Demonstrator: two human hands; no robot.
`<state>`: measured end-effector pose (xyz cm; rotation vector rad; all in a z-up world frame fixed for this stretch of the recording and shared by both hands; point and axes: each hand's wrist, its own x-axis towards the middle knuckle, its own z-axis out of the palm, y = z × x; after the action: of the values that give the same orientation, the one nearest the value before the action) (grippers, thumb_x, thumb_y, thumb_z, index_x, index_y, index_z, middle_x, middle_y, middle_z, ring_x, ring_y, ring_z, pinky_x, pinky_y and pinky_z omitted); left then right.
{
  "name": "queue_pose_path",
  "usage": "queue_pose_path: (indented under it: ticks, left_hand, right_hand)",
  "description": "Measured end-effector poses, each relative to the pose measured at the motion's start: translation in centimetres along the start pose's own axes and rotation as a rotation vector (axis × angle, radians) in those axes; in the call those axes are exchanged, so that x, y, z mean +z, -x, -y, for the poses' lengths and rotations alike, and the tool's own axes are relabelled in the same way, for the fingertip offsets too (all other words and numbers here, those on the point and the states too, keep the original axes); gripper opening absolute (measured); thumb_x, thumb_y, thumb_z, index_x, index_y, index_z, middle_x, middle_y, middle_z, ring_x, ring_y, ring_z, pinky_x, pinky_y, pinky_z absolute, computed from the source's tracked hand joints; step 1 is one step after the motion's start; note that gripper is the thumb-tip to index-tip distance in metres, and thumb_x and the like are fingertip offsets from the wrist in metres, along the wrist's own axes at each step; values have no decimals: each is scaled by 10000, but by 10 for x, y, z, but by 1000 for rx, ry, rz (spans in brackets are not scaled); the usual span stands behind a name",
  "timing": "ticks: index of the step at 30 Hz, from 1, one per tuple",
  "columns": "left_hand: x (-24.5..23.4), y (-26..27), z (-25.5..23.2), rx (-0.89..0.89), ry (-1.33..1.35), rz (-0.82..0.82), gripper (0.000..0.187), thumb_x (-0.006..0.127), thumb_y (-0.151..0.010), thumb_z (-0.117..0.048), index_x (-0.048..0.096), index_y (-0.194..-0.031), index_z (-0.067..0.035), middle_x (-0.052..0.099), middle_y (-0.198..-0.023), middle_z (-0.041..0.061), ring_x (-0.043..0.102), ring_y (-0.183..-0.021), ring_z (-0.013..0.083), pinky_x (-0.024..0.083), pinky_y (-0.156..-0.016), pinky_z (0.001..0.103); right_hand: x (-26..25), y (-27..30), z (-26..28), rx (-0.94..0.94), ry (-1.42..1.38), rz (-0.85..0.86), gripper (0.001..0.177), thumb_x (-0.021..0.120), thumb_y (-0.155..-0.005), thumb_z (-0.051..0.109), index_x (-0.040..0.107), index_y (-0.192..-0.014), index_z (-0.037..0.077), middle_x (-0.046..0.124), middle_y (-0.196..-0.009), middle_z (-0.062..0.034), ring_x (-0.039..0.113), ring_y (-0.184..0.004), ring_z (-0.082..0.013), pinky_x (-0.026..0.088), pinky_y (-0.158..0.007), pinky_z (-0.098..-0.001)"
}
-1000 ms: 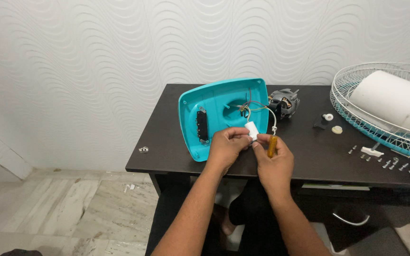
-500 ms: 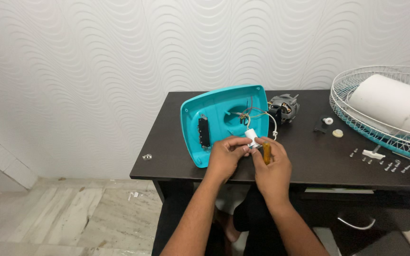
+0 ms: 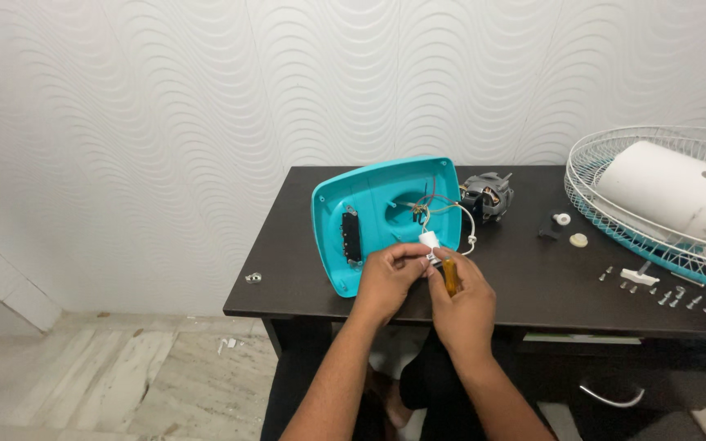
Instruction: The person disassembles a teal fan base, using a screwdriver to remove screws from a switch and a capacitor. They detach the switch and capacitor, then handle the fan motor and a white plastic component, placing parts on the table.
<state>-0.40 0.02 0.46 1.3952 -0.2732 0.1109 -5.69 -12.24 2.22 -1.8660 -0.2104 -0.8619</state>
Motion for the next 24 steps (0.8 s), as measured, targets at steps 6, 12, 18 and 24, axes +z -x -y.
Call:
queue_pose_path:
  ticks: [6, 12, 18, 24]
  left_hand:
    - [0, 0, 1, -4, -3, -15, 254, 678, -911, -29, 721, -1144, 62, 769, -973, 100, 733, -881, 132, 585, -826, 252]
    - [0, 2, -3, 18, 33, -2, 269, 685, -896, -15, 718, -1150, 68, 772, -975, 113, 742, -883, 141, 590, -838, 252]
    - [2, 4, -10, -34, -36, -28, 261, 680, -901, -25, 722, -1148, 48, 773, -973, 106, 739, -879, 133, 593, -823, 245]
    - [1, 1, -2, 17, -36, -22, 237, 666, -912, -17, 735, -1130, 44, 768, -952, 97, 722, -846, 119, 579, -802, 244]
  right_hand:
    - [1, 1, 3, 111, 0, 2, 277, 721, -880, 127, 726, -1149, 57, 759, -1158, -126, 745, -1060, -264, 554, -893, -356]
    - [2, -1, 1, 61, 14, 5, 250, 723, -880, 133, 730, -1117, 53, 756, -1171, -122, 742, -1072, -273, 556, -897, -363]
    - [0, -2, 6, 99, 31, 26, 200, 715, -873, 129, 737, -1059, 58, 763, -1118, -98, 757, -994, -251, 571, -831, -364]
    - [-2, -3, 10, 130, 75, 48, 207, 721, -873, 120, 744, -1071, 64, 757, -1079, -104, 749, -965, -268, 562, -825, -368]
